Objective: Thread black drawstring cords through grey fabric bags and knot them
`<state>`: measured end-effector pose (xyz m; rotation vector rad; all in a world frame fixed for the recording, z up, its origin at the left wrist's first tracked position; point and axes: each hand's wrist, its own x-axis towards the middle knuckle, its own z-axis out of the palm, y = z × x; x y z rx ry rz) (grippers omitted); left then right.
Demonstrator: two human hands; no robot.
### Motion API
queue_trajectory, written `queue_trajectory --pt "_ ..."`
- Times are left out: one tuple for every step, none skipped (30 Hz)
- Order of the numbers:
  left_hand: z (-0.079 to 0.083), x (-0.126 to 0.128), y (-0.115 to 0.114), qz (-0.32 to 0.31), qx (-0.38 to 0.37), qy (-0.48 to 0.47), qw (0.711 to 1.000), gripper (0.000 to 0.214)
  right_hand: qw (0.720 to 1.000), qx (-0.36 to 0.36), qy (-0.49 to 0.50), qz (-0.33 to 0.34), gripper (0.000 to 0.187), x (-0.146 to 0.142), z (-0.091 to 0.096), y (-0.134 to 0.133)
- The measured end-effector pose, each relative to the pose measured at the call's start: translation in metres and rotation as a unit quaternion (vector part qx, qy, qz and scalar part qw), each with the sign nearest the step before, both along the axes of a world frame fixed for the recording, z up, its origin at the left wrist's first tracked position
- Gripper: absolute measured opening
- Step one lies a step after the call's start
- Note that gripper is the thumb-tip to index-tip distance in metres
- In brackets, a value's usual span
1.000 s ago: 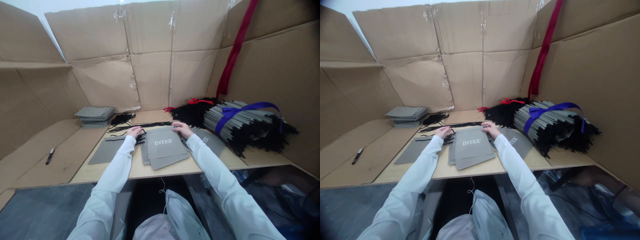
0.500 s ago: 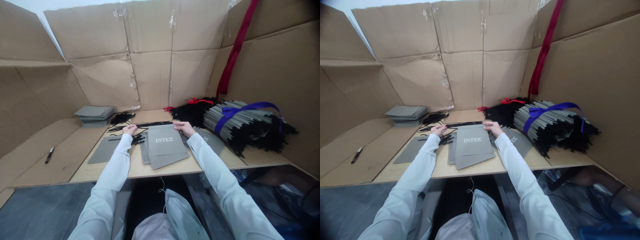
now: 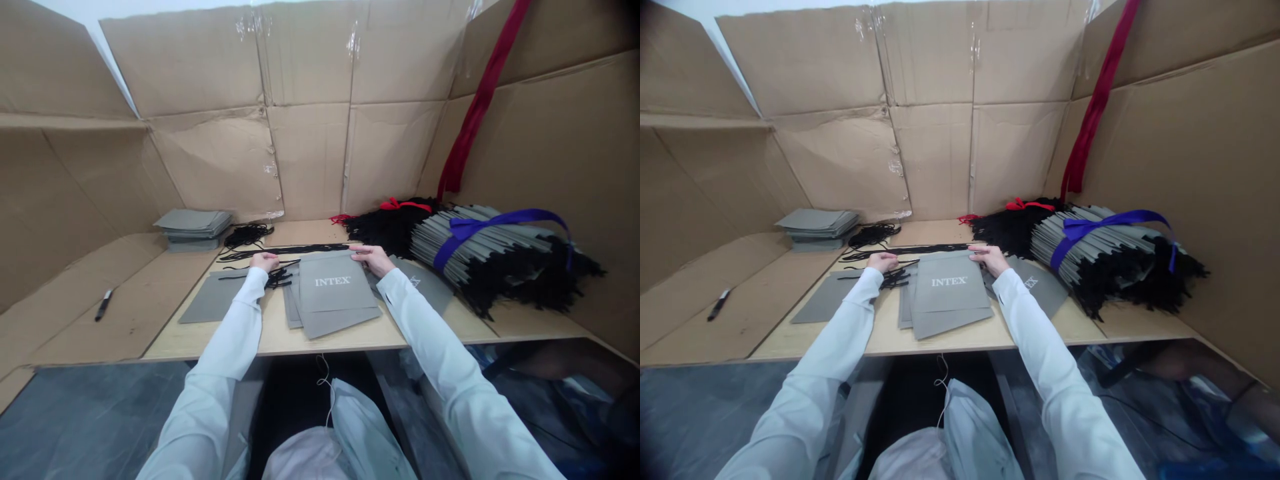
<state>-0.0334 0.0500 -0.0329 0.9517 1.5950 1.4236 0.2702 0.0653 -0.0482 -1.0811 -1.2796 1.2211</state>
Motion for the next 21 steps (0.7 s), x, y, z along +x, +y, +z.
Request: queue_trajectory --pt "0.000 0.001 -0.001 -0.012 -0.009 0.017 1.000 0.012 1.000 -0.006 0.008 0.000 0.040 0.000 0.000 0.000" --pt "0.000 0.002 -0.001 -0.025 -0.020 0.036 0.999 0.012 1.000 -0.011 0.016 -0.001 0.040 -0.001 0.000 0.000" --pt "-0.001 0.002 -0.002 -0.037 -0.031 0.051 0.998 0.012 1.000 -0.015 0.023 -0.005 0.040 -0.001 0.000 0.001" --pt "-0.001 0.003 -0.002 -0.047 -0.039 0.062 0.996 0.013 0.999 -0.018 0.027 -0.009 0.039 -0.002 -0.001 0.001" --pt "-0.002 0.003 -0.002 -0.055 -0.043 0.067 0.995 0.013 0.999 -0.020 0.031 -0.013 0.039 -0.002 -0.001 0.001" --pt "-0.002 0.003 -0.002 -0.059 -0.043 0.068 0.995 0.013 0.999 -0.022 0.034 -0.015 0.039 -0.002 -0.001 0.001" --pt "-0.003 0.003 -0.002 -0.057 -0.037 0.064 0.996 0.014 0.999 -0.024 0.037 -0.015 0.038 -0.002 -0.001 0.001" --pt "-0.003 0.003 -0.002 -0.054 -0.029 0.053 0.997 0.014 0.999 -0.026 0.042 -0.012 0.038 -0.002 -0.001 0.001" --pt "-0.004 0.003 -0.001 -0.052 -0.024 0.039 0.998 0.015 0.998 -0.029 0.048 -0.008 0.038 -0.003 0.000 0.000" --pt "-0.004 0.003 -0.001 -0.053 -0.020 0.023 0.998 0.015 0.998 -0.033 0.055 -0.003 0.037 -0.003 0.001 -0.001" --pt "-0.004 0.003 -0.001 -0.055 -0.018 0.007 0.998 0.015 0.997 -0.036 0.064 0.000 0.037 -0.003 0.002 -0.002" --pt "-0.004 0.003 0.000 -0.060 -0.016 -0.009 0.998 0.015 0.997 -0.039 0.072 0.001 0.036 -0.003 0.003 -0.003" --pt "-0.003 0.003 0.000 -0.068 -0.014 -0.025 0.997 0.015 0.996 -0.041 0.080 0.000 0.036 -0.004 0.005 -0.004" --pt "-0.003 0.004 0.000 -0.077 -0.014 -0.037 0.996 0.015 0.995 -0.043 0.088 -0.003 0.035 -0.004 0.006 -0.005" --pt "-0.002 0.004 0.000 -0.087 -0.013 -0.051 0.995 0.014 0.994 -0.044 0.095 -0.007 0.035 -0.004 0.006 -0.006" --pt "-0.001 0.005 -0.001 -0.103 -0.012 -0.069 0.992 0.014 0.994 -0.046 0.101 -0.011 0.035 -0.004 0.007 -0.006" --pt "0.000 0.006 -0.003 -0.123 -0.012 -0.089 0.988 0.013 0.993 -0.048 0.106 -0.015 0.035 -0.004 0.007 -0.006" --pt "0.001 0.007 -0.005 -0.145 -0.016 -0.108 0.983 0.013 0.993 -0.049 0.111 -0.017 0.035 -0.004 0.007 -0.006" --pt "0.002 0.009 -0.007 -0.166 -0.022 -0.123 0.978 0.013 0.992 -0.049 0.113 -0.018 0.036 -0.004 0.007 -0.006" --pt "0.003 0.011 -0.009 -0.185 -0.031 -0.134 0.973 0.013 0.992 -0.048 0.115 -0.016 0.035 -0.004 0.007 -0.006" --pt "0.004 0.012 -0.012 -0.202 -0.044 -0.140 0.968 0.013 0.992 -0.046 0.116 -0.011 0.035 -0.004 0.007 -0.006"
